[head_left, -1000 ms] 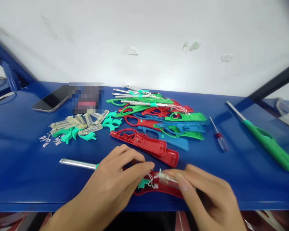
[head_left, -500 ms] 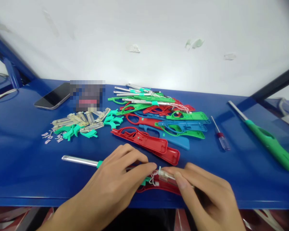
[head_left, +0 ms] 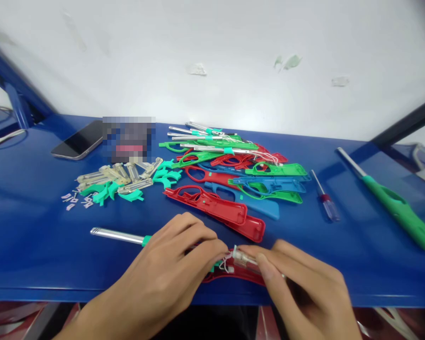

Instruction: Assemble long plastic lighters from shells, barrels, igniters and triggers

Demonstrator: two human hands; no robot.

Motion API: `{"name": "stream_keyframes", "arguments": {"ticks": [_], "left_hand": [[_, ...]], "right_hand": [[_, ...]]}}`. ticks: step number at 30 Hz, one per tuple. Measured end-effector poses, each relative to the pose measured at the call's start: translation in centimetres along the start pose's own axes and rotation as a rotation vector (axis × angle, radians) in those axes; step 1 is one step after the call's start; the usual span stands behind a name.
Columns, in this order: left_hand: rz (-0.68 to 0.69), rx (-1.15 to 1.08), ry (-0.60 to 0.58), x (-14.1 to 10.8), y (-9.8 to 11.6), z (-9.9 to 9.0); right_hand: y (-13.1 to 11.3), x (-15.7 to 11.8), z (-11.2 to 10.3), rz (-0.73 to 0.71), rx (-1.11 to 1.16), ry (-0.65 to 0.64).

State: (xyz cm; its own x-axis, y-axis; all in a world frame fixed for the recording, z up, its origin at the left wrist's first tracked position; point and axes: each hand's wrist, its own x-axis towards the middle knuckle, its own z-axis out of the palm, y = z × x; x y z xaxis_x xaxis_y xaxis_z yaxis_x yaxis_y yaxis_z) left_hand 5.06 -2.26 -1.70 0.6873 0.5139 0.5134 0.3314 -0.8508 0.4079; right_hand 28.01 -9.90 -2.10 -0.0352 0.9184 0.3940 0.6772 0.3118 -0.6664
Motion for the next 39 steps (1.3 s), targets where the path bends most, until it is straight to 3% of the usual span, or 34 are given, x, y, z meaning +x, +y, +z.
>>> {"name": "stream_keyframes", "arguments": {"ticks": [21,32,39], "left_hand": [[-0.01,-0.03,0.023,0.21,0.45,0.01],[-0.033,-0.019,0.018,0.15,0.23,0.01],[-0.042,0.02,0.082,0.33,0.21,0.21]], "right_hand": [[-0.01,0.46,-0.65,-0.003,0.052,-0.056],[-0.1,0.52,-0.55,-0.01,-0.005,-0.025],[-0.32,0.56,-0.3,0.05,0.035,0.012]]}}
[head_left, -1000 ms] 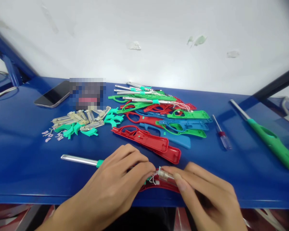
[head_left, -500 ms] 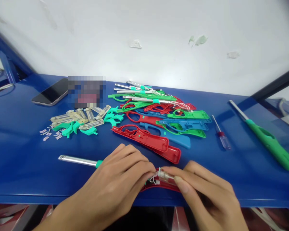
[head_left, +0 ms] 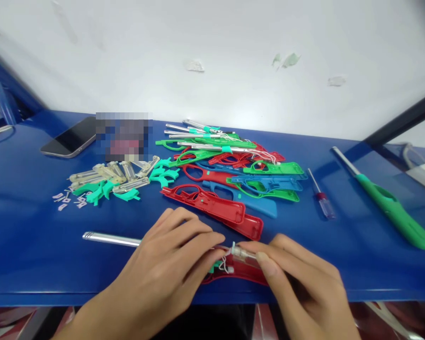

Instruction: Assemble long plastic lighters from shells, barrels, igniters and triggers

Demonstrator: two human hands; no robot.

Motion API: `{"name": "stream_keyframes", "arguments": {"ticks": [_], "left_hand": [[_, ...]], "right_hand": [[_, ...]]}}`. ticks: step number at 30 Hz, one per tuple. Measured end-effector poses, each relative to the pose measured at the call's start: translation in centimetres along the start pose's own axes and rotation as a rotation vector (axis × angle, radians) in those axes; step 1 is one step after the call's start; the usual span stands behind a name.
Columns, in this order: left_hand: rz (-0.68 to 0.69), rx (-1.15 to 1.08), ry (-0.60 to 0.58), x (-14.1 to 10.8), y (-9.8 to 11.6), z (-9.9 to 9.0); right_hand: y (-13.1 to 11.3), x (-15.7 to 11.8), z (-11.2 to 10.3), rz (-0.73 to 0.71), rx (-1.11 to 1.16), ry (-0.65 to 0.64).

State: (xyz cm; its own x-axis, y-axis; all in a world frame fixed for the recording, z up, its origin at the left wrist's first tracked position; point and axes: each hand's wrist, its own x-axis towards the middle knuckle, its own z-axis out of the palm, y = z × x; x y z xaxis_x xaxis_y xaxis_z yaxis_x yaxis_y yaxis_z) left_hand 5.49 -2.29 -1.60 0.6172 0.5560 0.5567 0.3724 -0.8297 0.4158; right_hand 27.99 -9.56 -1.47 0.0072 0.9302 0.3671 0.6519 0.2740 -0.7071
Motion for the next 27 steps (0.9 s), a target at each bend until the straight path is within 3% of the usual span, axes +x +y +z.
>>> {"name": "stream_keyframes", "arguments": {"ticks": [27], "left_hand": [[-0.026,-0.08,-0.055,0.12,0.16,-0.29]], "right_hand": [[0.14,-0.4,-0.12,0.061,0.034,-0.049]]}}
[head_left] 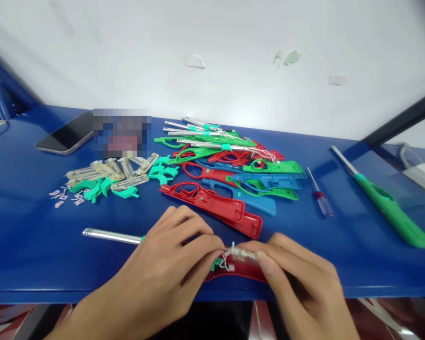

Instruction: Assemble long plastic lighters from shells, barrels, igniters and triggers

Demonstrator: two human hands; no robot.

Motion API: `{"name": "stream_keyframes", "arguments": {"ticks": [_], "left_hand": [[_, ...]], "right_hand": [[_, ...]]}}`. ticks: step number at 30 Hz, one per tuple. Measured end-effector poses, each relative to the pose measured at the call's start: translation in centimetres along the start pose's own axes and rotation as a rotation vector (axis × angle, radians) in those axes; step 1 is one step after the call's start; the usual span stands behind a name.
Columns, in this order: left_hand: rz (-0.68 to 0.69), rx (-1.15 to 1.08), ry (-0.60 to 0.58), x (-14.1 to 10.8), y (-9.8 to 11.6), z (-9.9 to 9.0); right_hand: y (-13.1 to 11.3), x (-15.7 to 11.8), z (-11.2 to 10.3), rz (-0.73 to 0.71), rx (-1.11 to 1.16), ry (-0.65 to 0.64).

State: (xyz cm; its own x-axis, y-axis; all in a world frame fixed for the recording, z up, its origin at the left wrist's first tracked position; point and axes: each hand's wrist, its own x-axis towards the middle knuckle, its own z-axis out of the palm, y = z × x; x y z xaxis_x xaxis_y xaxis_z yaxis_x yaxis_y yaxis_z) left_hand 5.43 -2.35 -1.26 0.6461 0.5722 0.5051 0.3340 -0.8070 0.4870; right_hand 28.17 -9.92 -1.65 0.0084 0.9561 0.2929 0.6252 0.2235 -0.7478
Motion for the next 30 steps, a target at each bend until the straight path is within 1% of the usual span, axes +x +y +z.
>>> {"name": "stream_keyframes", "arguments": {"ticks": [8,13,22,30], "left_hand": [[0.001,-0.017,0.001,0.03,0.19,0.04],[0.002,-0.026,-0.018,-0.19,0.08,-0.02],[0.011,-0.018,-0.004,0.01,0.1,0.13],[0.004,-0.016,-0.025,-0.09,0.05,0.14]], "right_hand": [[0.11,-0.02,-0.02,-0.001,0.011,-0.032],[0.07,-0.14,-0.06,-0.008,0.012,-0.032],[0.11,-0.28,-0.09,-0.007,0.014,-0.042],[0.21,-0.22,-0.23,-0.013,0.009,-0.06]]}}
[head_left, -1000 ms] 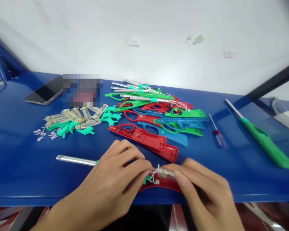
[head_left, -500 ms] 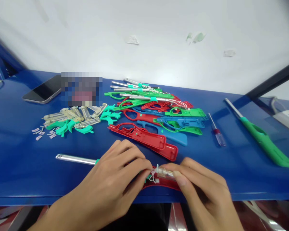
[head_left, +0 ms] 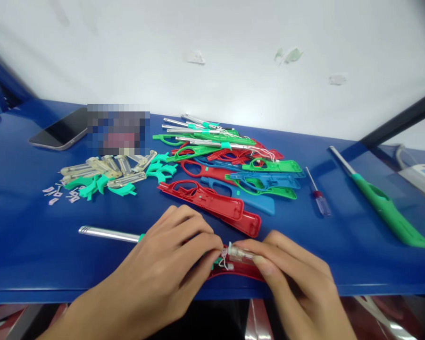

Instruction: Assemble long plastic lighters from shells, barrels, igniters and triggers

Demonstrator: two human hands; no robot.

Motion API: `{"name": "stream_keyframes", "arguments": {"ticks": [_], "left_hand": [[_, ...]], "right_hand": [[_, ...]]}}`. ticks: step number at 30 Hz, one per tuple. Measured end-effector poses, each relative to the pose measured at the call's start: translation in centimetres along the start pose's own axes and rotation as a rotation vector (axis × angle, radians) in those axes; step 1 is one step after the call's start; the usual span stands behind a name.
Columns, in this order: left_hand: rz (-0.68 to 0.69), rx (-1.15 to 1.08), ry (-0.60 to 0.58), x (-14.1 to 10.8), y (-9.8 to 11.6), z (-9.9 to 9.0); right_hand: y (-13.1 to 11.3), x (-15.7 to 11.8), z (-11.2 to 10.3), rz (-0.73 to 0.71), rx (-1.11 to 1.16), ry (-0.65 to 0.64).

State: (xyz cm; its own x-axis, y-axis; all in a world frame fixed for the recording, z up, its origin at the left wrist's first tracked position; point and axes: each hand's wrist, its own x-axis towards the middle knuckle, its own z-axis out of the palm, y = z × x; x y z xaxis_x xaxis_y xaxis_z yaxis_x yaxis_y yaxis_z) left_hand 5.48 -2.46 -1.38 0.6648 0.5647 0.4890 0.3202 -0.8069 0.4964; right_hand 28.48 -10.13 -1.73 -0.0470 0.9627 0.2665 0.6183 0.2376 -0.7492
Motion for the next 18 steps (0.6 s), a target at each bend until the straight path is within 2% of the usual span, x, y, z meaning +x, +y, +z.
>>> {"name": "stream_keyframes", "arguments": {"ticks": [18], "left_hand": [[0.026,0.005,-0.045,-0.11,-0.2,-0.11]], "right_hand": [[-0.03,-0.06,-0.05,-0.011,-0.023,0.01]]}}
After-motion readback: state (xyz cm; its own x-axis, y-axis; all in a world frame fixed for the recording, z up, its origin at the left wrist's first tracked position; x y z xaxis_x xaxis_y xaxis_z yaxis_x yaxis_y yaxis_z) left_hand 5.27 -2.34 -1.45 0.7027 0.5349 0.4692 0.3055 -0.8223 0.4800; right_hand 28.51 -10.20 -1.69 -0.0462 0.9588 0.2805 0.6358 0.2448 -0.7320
